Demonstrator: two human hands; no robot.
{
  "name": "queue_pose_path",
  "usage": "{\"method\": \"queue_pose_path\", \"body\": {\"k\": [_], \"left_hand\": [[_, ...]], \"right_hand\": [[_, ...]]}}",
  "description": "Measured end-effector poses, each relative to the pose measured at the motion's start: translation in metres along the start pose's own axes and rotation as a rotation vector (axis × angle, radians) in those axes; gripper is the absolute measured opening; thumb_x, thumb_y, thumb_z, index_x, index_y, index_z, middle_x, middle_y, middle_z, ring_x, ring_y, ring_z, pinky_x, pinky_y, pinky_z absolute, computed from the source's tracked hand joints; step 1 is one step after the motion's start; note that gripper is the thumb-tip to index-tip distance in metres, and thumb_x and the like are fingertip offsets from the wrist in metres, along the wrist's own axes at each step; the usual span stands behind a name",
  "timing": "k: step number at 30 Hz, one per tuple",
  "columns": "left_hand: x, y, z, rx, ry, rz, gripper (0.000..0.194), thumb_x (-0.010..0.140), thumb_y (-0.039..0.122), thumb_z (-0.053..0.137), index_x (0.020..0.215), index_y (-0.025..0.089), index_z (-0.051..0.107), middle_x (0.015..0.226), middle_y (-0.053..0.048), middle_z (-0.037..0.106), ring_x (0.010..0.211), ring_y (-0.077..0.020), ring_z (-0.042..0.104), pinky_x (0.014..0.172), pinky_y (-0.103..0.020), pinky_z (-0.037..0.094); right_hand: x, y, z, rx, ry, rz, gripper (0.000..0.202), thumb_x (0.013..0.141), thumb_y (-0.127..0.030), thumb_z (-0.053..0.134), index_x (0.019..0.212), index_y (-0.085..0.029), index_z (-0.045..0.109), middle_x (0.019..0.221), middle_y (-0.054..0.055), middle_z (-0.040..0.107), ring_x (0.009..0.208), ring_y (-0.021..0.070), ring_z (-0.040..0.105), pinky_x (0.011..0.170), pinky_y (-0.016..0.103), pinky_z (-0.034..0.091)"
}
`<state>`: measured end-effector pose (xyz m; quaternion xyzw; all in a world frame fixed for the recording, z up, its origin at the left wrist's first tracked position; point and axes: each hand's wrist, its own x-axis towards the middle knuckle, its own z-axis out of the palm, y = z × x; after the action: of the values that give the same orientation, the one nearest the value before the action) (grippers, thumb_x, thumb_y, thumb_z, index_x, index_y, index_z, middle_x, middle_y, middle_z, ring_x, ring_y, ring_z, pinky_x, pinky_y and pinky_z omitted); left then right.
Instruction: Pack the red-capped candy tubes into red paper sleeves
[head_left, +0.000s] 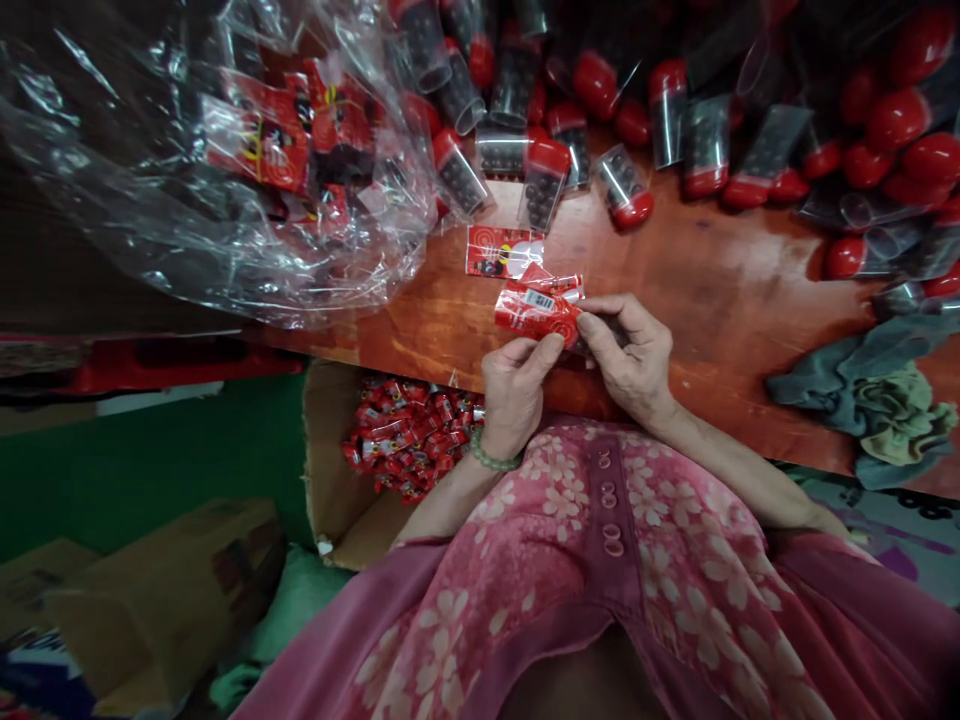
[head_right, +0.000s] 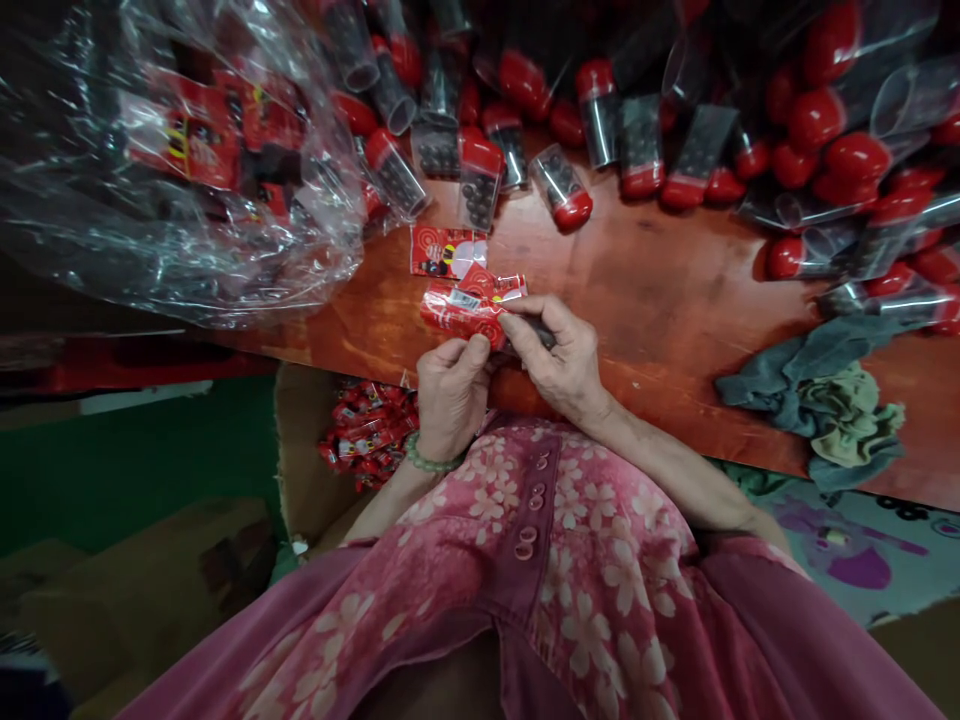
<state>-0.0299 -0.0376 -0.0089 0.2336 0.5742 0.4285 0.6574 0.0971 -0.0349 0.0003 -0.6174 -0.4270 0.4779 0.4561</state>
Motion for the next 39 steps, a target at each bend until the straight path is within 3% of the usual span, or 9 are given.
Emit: {"method": "queue_pose_path", "body": {"k": [4,9,12,16,22,28,33,37,39], "left_hand": [[0.004,0.001,0.003,0.088,0.057,0.122,0.056,0.063,0.071,0.084,0.062,0.018,0.062,0.059,0.006,0.059,0.058,-0.0066,0.049,0.063,-0.022,0.046],[0.006,0.01,0.011,-0.065,-0.02,0.156,0.057,0.063,0.075,0.082,0.075,0.021,0.067,0.073,0.001,0.07,0.075,-0.0133,0.065,0.079,-0.028,0.054],[0.01,0.014,0.009,-0.109,-0.002,0.133,0.049,0.069,0.067,0.083,0.079,0.021,0.07,0.077,0.001,0.073,0.081,-0.0138,0.069,0.084,-0.028,0.055],[0.018,0.021,0.002,-0.194,0.034,0.15,0.04,0.069,0.056,0.088,0.086,0.022,0.074,0.085,0.002,0.077,0.083,-0.0117,0.071,0.088,-0.026,0.055],[0.024,0.023,0.004,-0.187,0.052,0.131,0.048,0.063,0.061,0.09,0.084,0.02,0.074,0.086,-0.001,0.079,0.085,-0.0158,0.074,0.087,-0.029,0.057],[0.027,0.023,0.006,-0.143,0.049,0.125,0.055,0.061,0.071,0.085,0.077,0.021,0.07,0.081,-0.001,0.077,0.085,-0.0174,0.073,0.084,-0.031,0.058],[0.028,0.03,0.004,-0.206,-0.068,0.141,0.054,0.062,0.069,0.087,0.078,0.021,0.071,0.087,-0.004,0.078,0.104,-0.0238,0.075,0.093,-0.035,0.059],[0.027,0.034,0.005,-0.248,-0.138,0.124,0.046,0.068,0.061,0.087,0.083,0.02,0.074,0.092,-0.005,0.079,0.107,-0.0261,0.075,0.101,-0.042,0.058],[0.027,0.035,0.007,-0.261,-0.183,0.145,0.04,0.07,0.055,0.087,0.083,0.02,0.073,0.095,-0.004,0.08,0.107,-0.0262,0.075,0.102,-0.043,0.059]], "right_hand": [[0.004,-0.005,0.011,0.047,0.051,-0.003,0.037,0.092,-0.063,0.06,0.097,-0.026,0.061,0.073,-0.002,0.062,0.053,0.0119,0.052,0.052,0.029,0.05],[0.008,0.0,0.016,0.036,0.019,-0.016,0.043,0.093,-0.069,0.055,0.103,-0.028,0.06,0.081,-0.001,0.065,0.055,0.0128,0.053,0.054,0.031,0.052],[0.008,0.002,0.011,0.024,-0.117,-0.054,0.047,0.094,-0.07,0.053,0.113,-0.027,0.059,0.093,0.002,0.069,0.066,0.0148,0.063,0.064,0.032,0.058],[0.008,0.002,0.0,0.083,-0.327,-0.037,0.053,0.092,-0.059,0.065,0.132,-0.027,0.052,0.124,0.008,0.069,0.103,0.0197,0.072,0.092,0.036,0.062],[0.009,0.01,0.0,0.23,-0.293,-0.007,0.042,0.09,-0.042,0.073,0.124,-0.024,0.057,0.106,0.004,0.075,0.08,0.0128,0.075,0.08,0.029,0.066],[0.013,0.007,0.0,0.125,-0.27,-0.06,0.047,0.093,-0.041,0.068,0.136,-0.026,0.056,0.129,0.008,0.072,0.089,0.0155,0.077,0.085,0.032,0.067],[0.018,0.007,-0.001,-0.104,-0.244,-0.337,0.04,0.095,-0.032,0.067,0.135,-0.024,0.063,0.128,0.009,0.075,0.106,0.02,0.076,0.096,0.035,0.063],[0.018,0.012,0.002,-0.208,-0.149,-0.636,0.039,0.094,-0.02,0.068,0.133,-0.025,0.066,0.111,0.006,0.08,0.097,0.018,0.078,0.088,0.029,0.063],[0.017,0.012,0.003,-0.192,-0.124,-0.674,0.039,0.093,-0.019,0.07,0.132,-0.026,0.066,0.108,0.005,0.08,0.094,0.0175,0.078,0.086,0.028,0.063]]}}
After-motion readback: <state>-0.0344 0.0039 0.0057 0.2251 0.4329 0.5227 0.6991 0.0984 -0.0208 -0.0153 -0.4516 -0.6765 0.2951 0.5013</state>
